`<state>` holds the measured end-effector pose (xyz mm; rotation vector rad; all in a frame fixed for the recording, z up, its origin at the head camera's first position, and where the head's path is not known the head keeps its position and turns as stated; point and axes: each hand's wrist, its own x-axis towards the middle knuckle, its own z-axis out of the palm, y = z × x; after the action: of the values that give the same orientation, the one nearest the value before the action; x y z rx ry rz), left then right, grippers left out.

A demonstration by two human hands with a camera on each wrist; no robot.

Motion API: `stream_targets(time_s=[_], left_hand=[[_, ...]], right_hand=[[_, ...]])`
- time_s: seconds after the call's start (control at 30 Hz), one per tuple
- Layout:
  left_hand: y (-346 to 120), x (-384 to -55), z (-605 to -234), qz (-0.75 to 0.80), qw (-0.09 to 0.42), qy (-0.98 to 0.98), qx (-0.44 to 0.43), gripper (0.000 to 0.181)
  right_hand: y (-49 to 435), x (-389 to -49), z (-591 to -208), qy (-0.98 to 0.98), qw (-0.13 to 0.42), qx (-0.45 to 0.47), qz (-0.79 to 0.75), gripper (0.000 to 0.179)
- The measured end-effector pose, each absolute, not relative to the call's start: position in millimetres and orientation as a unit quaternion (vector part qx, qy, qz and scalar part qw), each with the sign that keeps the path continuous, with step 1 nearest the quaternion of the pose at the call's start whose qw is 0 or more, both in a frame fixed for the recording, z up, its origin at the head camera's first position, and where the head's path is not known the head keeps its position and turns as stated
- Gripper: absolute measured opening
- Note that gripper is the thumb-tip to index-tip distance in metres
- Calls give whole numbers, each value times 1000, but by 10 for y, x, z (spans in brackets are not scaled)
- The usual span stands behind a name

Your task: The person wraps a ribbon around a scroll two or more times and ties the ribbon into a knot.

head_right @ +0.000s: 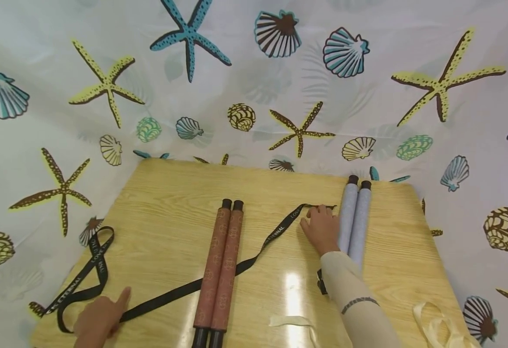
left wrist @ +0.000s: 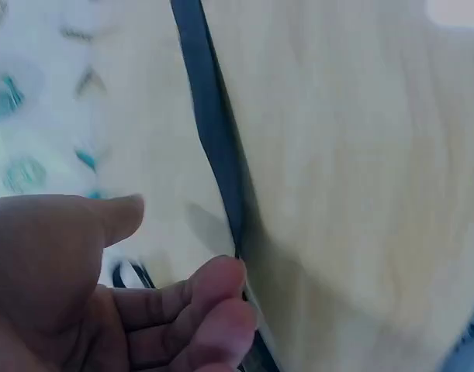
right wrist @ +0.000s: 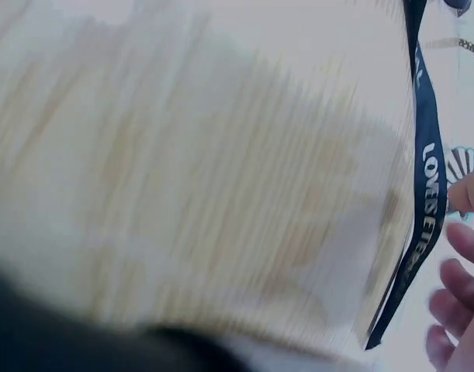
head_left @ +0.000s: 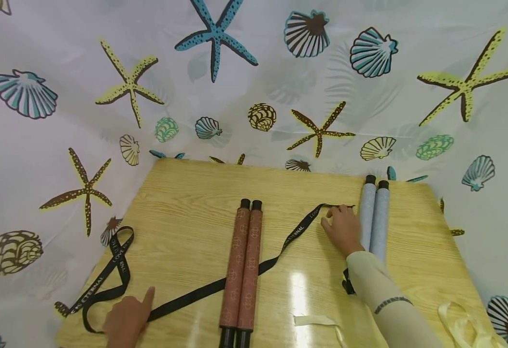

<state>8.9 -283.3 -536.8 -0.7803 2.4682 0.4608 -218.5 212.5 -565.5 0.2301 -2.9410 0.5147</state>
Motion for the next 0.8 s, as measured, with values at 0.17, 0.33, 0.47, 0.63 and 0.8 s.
stream_targets(time_s=[0.17,0.33,0.47,0.63,0.8], left_hand=[[-3180,211,-5483,206,323,871,-309,76],[-3275,292,-5546,205,378,846,-316,76],[-3306,295,-5539,263,359,839,-314,68],[-3347,189,-5524,368,302,806,-352,45],[-3313,-21,-5505,363,216,841,-339,35]], right_hand=[[1869,-2189,-5594,-977,-43,60,199,53],[1677,-2195,-5577,-978,-115,37,171,62],[1659,-2205,-5553,-977,-136,21,166,60],[1675,-2196,-5518,-967,-140,33,208,56],[1702,-2169,-5515,-967,-119,26,226,44]])
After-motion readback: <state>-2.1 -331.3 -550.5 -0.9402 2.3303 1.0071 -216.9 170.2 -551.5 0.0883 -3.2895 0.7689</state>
